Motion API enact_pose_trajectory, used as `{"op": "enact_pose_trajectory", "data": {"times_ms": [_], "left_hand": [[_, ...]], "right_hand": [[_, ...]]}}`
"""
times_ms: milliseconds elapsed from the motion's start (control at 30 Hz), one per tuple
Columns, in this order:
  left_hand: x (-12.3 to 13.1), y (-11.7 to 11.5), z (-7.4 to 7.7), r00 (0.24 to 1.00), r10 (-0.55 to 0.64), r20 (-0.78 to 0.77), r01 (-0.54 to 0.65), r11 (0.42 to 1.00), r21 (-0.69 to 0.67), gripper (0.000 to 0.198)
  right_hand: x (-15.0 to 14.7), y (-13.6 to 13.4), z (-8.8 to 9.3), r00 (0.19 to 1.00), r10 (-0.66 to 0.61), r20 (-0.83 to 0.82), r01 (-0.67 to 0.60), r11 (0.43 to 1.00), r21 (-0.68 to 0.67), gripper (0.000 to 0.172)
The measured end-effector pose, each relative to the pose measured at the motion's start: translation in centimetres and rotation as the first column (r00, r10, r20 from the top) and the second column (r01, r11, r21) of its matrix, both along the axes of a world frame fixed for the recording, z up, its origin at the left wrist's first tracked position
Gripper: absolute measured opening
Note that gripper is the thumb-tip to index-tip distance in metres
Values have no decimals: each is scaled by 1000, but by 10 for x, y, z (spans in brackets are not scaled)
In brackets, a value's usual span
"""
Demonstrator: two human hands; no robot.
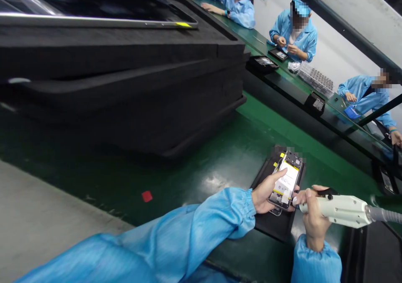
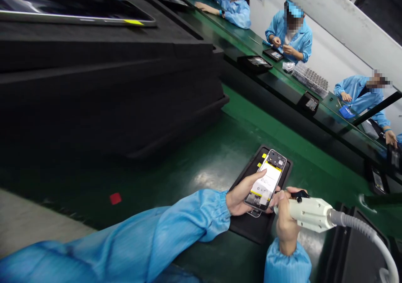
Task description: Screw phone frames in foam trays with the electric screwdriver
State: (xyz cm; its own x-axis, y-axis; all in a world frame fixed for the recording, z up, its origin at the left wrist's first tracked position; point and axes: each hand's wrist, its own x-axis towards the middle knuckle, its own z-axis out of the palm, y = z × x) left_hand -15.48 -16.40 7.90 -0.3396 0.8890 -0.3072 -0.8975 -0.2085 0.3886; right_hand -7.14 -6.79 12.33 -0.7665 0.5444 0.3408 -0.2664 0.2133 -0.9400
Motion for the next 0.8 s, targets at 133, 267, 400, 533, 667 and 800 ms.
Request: {"op": "enact_pose_trajectory", "data": {"times_ms": [133,267,400,533,667,800], "left_hand": [[-1,0,6,999,47,24,-47,999,15,63],[-3,0,14,992,126,30,-124,991,-60,54],[-4,1,14,990,131,52,-128,990,-58,51],[-2,2,12,989,134,60,-130,990,-60,50],[1,1,12,992,112,51,-109,992,-62,50],[4,0,12,994,95,47,-91,993,-75,50]], "right_hand": [[2,-2,12,995,-103,19,103,995,-7,34],[15,12,40,972,-214,-99,194,964,-183,39],[35,47,52,992,-57,116,97,918,-385,53],[47,66,40,969,106,223,33,840,-541,73],[48,62,32,992,11,124,63,816,-574,63],[48,59,33,995,85,52,-36,795,-606,79]]}}
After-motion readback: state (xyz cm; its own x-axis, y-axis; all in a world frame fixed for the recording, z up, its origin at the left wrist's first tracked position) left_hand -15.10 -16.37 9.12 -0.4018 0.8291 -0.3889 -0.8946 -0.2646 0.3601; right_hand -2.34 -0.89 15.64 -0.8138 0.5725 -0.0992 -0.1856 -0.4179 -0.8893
